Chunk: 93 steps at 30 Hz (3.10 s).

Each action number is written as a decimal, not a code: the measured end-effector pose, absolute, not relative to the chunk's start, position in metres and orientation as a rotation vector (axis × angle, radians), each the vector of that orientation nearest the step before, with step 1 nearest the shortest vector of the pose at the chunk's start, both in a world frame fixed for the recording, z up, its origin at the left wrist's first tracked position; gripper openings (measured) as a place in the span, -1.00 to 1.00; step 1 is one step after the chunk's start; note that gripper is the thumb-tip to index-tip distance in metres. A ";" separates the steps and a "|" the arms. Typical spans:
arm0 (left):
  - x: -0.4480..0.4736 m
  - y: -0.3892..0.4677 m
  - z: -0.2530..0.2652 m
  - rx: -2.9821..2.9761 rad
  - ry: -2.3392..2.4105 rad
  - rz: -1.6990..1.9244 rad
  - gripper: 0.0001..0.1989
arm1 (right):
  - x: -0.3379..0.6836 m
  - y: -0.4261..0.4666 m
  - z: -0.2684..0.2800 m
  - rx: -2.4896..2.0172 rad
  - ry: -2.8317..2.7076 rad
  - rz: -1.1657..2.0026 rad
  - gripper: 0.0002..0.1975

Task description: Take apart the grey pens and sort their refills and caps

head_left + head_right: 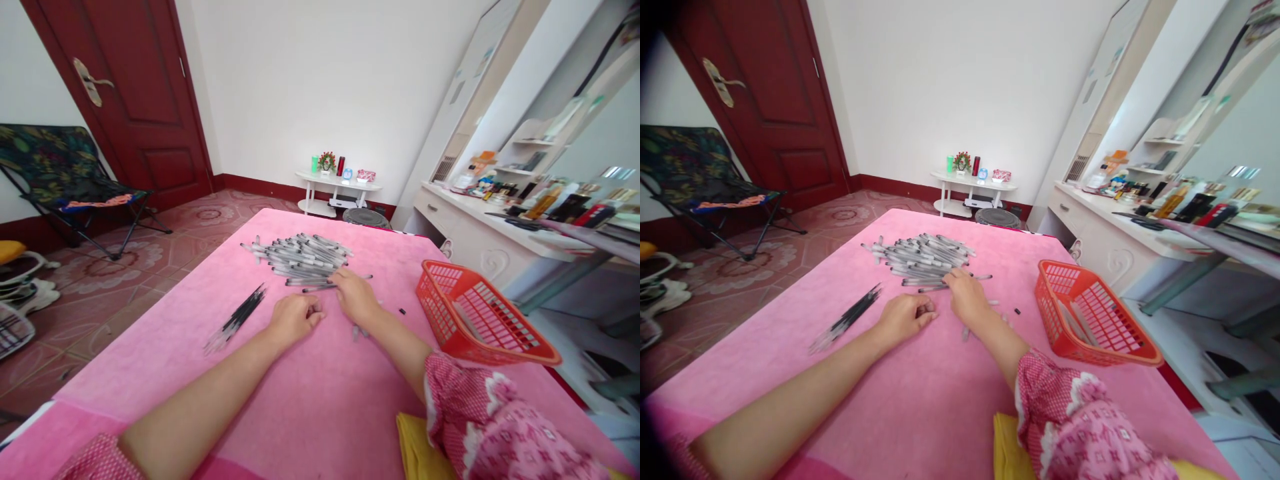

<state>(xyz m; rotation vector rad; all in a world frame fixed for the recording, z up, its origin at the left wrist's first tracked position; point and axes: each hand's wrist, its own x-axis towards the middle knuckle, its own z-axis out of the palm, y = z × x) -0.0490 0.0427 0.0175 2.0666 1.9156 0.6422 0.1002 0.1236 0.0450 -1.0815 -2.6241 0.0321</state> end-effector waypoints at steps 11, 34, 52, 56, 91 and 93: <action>-0.054 0.045 0.012 2.001 1.864 0.803 -0.80 | 0.089 0.122 0.044 -1.175 -2.457 0.064 -0.92; -0.039 0.045 0.020 1.810 1.538 1.359 -0.82 | 0.091 0.089 0.025 -0.824 -1.191 1.417 -0.79; -0.064 0.048 0.041 0.861 0.521 0.690 -0.63 | 0.101 0.083 0.044 -0.567 -1.484 1.332 -0.88; -0.052 0.046 0.038 1.086 0.816 0.888 -0.65 | 0.100 0.083 0.043 -0.631 -1.411 1.299 -0.86; -0.003 0.045 0.012 1.624 1.019 1.209 -0.54 | 0.132 0.099 0.082 -0.897 -1.606 1.659 -0.61; -0.017 0.047 0.020 1.725 1.214 1.284 -0.71 | 0.136 0.099 0.081 -0.909 -1.681 1.754 -0.59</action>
